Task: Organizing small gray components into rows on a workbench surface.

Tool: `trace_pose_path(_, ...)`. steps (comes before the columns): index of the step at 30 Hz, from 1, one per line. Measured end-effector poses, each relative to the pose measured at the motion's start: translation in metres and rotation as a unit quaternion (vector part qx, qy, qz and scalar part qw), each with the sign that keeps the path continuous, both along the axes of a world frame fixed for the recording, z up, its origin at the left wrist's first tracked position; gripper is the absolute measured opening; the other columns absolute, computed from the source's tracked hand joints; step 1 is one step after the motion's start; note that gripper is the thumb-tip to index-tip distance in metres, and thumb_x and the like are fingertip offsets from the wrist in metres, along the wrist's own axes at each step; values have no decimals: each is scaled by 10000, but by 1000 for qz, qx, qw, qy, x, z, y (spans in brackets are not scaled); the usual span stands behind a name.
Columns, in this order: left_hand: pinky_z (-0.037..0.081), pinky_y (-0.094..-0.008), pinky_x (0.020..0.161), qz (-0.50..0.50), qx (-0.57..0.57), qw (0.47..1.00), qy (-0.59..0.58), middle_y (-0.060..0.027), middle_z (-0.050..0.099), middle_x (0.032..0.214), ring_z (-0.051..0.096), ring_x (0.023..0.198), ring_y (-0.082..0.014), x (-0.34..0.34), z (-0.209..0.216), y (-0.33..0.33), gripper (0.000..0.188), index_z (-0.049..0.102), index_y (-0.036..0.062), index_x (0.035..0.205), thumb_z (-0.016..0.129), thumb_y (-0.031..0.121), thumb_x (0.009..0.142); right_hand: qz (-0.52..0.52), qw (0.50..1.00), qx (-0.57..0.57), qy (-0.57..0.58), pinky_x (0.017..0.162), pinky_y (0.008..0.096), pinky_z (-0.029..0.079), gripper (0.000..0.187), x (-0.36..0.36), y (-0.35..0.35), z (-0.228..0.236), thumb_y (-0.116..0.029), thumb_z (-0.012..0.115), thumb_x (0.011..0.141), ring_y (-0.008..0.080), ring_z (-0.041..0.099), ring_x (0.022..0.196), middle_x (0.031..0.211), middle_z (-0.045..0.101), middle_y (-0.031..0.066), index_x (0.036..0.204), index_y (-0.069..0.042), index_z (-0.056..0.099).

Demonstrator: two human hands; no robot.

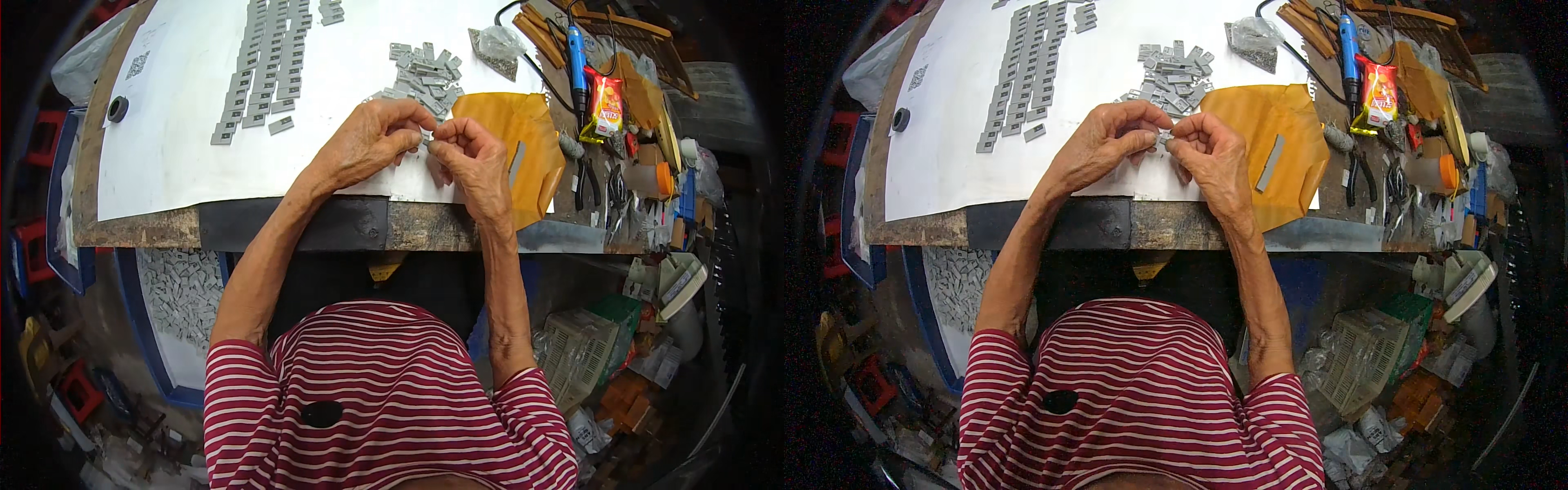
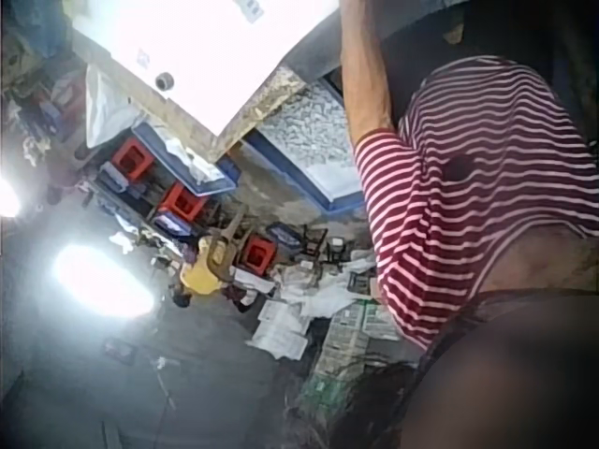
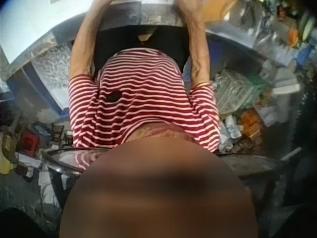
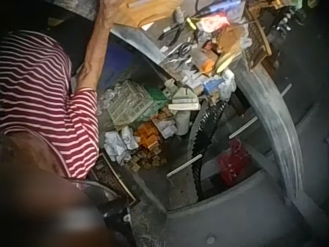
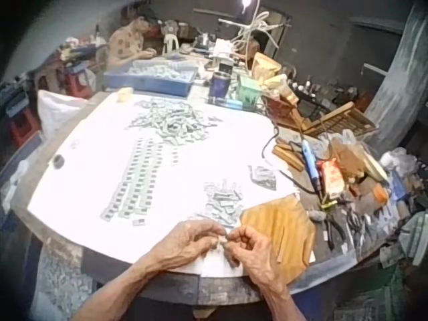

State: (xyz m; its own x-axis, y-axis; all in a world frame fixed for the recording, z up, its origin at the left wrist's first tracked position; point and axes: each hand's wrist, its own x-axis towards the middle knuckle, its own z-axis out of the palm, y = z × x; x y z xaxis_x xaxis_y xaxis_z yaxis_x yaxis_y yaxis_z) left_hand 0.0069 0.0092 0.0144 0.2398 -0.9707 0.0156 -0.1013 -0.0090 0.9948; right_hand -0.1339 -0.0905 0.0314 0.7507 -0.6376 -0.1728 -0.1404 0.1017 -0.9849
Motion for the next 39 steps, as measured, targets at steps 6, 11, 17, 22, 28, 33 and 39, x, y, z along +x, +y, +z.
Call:
trace_pose_path(6, 435, -195, 578, -11, -11, 1000, 13, -26, 548, 732, 476, 605, -70, 0, -2, -1, 198, 569, -14, 992, 512, 58, 817, 25, 999, 19, -7, 438, 192, 380, 114, -1, -3, -1, 11, 579, 760, 67, 470, 496, 625, 522, 18, 857, 37, 525)
trace_pose_path(11, 429, -189, 571, -21, -4, 999, 36, -18, 542, 733, 472, 602, -64, 1, -2, -1, 197, 562, -16, 994, 511, 59, 819, 34, 999, 28, -17, 439, 192, 379, 103, -2, -2, -3, 2, 568, 771, 71, 466, 497, 631, 522, 26, 857, 43, 528)
trace_pose_path(17, 405, -196, 493, -11, -36, 997, 71, -2, 512, 568, 468, 498, -62, -2, -3, -2, 177, 564, -7, 949, 492, 47, 797, 39, 994, 94, -39, 422, 194, 358, 79, -6, -2, -5, -6, 572, 773, 63, 447, 480, 617, 516, 20, 832, 38, 543)
trace_pose_path(22, 411, -179, 535, -41, -6, 993, 106, 15, 516, 632, 480, 554, -51, 1, -1, 0, 191, 569, 12, 959, 550, 107, 794, 44, 997, 69, 5, 409, 186, 334, 72, -7, -2, 4, -14, 577, 767, 57, 428, 459, 593, 504, 14, 815, 32, 549)
trace_pose_path(28, 408, -190, 498, -35, -23, 995, 86, -2, 517, 589, 473, 529, -63, -1, -1, -2, 151, 559, -8, 932, 499, 54, 808, 17, 1000, 18, -14, 397, 186, 319, 46, -7, 4, -2, -13, 571, 765, 49, 422, 452, 592, 504, 9, 779, 22, 545)
trace_pose_path(33, 422, -203, 518, -13, -42, 997, 71, -15, 530, 621, 488, 552, -68, -3, 0, -3, 143, 575, -26, 907, 537, 65, 803, 2, 998, 51, -40, 397, 180, 311, 35, -6, -1, 0, -7, 564, 767, 45, 414, 451, 590, 497, 2, 780, 19, 546)
trace_pose_path(39, 454, -231, 591, 8, -69, 993, -100, -48, 612, 781, 539, 640, -108, -4, -1, -2, 215, 598, -13, 955, 627, 84, 766, -17, 996, 62, -57, 401, 178, 315, 42, -5, -1, -1, -10, 572, 765, 45, 413, 457, 598, 500, 3, 785, 19, 549)
